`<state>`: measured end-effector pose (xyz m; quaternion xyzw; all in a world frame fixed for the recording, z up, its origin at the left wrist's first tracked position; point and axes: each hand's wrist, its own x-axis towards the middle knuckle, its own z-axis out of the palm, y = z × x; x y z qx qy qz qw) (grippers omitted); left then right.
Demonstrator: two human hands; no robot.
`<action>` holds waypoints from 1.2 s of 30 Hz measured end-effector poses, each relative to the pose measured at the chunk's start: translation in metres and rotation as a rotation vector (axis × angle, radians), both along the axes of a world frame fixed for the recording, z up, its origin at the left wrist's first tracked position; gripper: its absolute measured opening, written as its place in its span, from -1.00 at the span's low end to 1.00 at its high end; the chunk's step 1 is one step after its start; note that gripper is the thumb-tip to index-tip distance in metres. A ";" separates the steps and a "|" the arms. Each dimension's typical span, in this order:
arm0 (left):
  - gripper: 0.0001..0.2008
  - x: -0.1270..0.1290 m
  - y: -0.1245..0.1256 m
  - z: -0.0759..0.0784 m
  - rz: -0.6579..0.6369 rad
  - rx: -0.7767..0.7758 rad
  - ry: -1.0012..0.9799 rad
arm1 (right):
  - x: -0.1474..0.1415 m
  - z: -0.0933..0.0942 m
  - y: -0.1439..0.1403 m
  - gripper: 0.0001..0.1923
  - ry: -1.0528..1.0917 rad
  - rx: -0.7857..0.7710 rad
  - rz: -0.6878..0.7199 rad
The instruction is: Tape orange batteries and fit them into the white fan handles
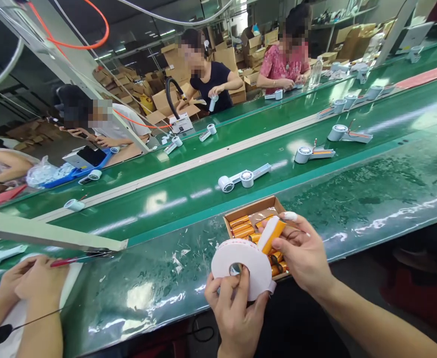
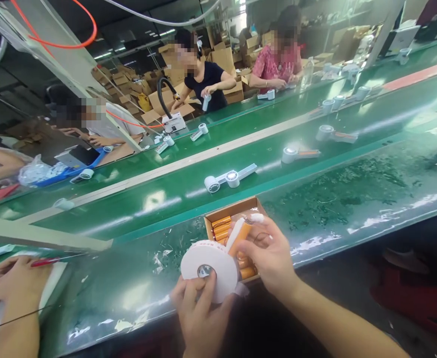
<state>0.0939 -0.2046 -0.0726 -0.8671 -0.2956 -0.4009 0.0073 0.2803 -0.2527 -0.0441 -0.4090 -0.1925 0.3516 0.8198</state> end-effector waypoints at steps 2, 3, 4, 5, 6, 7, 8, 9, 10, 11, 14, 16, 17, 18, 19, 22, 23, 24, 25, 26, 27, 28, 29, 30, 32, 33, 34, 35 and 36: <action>-0.56 -0.023 0.025 -0.005 0.102 0.076 0.017 | 0.039 0.013 -0.005 -0.41 -0.037 0.021 -0.189; -0.58 -0.038 0.041 -0.011 0.170 0.112 0.035 | 0.062 0.017 -0.010 -0.46 -0.064 0.034 -0.343; -0.59 -0.056 0.057 -0.017 0.224 0.133 0.068 | 0.085 0.017 -0.017 -0.52 -0.095 0.049 -0.504; -0.60 -0.074 0.074 -0.024 0.245 0.116 0.123 | 0.107 0.014 -0.024 -0.56 -0.122 0.044 -0.604; -0.59 -0.090 0.089 -0.030 0.250 0.093 0.172 | 0.125 0.007 -0.033 -0.59 -0.130 0.028 -0.656; -0.57 -0.102 0.102 -0.035 0.264 0.075 0.211 | 0.140 -0.003 -0.042 -0.61 -0.118 0.000 -0.671; -0.55 -0.109 0.113 -0.036 0.297 0.044 0.232 | 0.149 -0.016 -0.050 -0.62 -0.091 -0.044 -0.651; -0.54 -0.107 0.122 -0.033 0.308 0.019 0.232 | 0.155 -0.029 -0.057 -0.63 -0.055 -0.095 -0.615; -0.56 -0.097 0.128 -0.026 0.293 -0.008 0.222 | 0.157 -0.042 -0.062 -0.63 -0.022 -0.146 -0.571; -0.58 -0.078 0.133 -0.016 0.241 -0.028 0.199 | 0.156 -0.053 -0.066 -0.62 -0.001 -0.190 -0.531; -0.76 0.028 0.149 0.022 -0.125 -0.051 0.195 | 0.150 -0.066 -0.067 -0.51 -0.003 -0.223 -0.467; -0.79 0.118 0.165 0.042 -0.305 -0.031 0.289 | 0.149 -0.060 -0.064 -0.48 -0.025 -0.183 -0.461; -0.75 0.162 0.174 0.047 -0.364 -0.025 0.402 | 0.149 -0.054 -0.061 -0.49 -0.036 -0.163 -0.454; -0.71 0.201 0.184 0.048 -0.380 -0.018 0.538 | 0.149 -0.049 -0.060 -0.50 -0.048 -0.145 -0.448; -0.69 0.235 0.192 0.047 -0.357 -0.043 0.672 | 0.150 -0.043 -0.060 -0.51 -0.061 -0.133 -0.444; -0.66 0.300 0.210 0.033 -0.272 -0.170 0.911 | 0.152 -0.039 -0.070 -0.50 -0.087 -0.128 -0.468; -0.69 0.310 0.212 0.027 -0.261 -0.199 0.942 | 0.152 -0.042 -0.076 -0.49 -0.086 -0.137 -0.479; -0.74 0.315 0.214 0.022 -0.266 -0.218 0.960 | 0.151 -0.046 -0.082 -0.48 -0.080 -0.149 -0.488; -0.78 0.317 0.214 0.018 -0.283 -0.234 0.979 | 0.151 -0.050 -0.089 -0.49 -0.069 -0.161 -0.493; -0.79 0.318 0.213 0.015 -0.315 -0.248 0.995 | 0.151 -0.055 -0.095 -0.49 -0.057 -0.171 -0.496; -0.78 0.317 0.213 0.013 -0.360 -0.262 1.008 | 0.151 -0.058 -0.100 -0.49 -0.049 -0.178 -0.494; -0.76 0.316 0.212 0.012 -0.408 -0.281 1.016 | 0.152 -0.060 -0.102 -0.48 -0.048 -0.185 -0.487; -0.76 0.316 0.211 0.012 -0.453 -0.305 1.020 | 0.154 -0.060 -0.101 -0.47 -0.060 -0.192 -0.478; -0.78 0.316 0.212 0.012 -0.489 -0.335 1.019 | 0.158 -0.058 -0.097 -0.44 -0.091 -0.198 -0.467; -0.83 0.319 0.215 0.015 -0.541 -0.406 1.011 | 0.170 -0.051 -0.079 -0.38 -0.222 -0.225 -0.429; -0.86 0.322 0.217 0.016 -0.561 -0.442 1.005 | 0.178 -0.047 -0.064 -0.38 -0.328 -0.251 -0.401; -0.88 0.324 0.220 0.018 -0.582 -0.475 1.000 | 0.187 -0.043 -0.047 -0.39 -0.456 -0.291 -0.364; -0.89 0.326 0.223 0.020 -0.600 -0.503 0.996 | 0.196 -0.041 -0.029 -0.43 -0.602 -0.342 -0.323; -0.88 0.328 0.226 0.022 -0.615 -0.525 0.991 | 0.206 -0.039 -0.010 -0.48 -0.751 -0.406 -0.263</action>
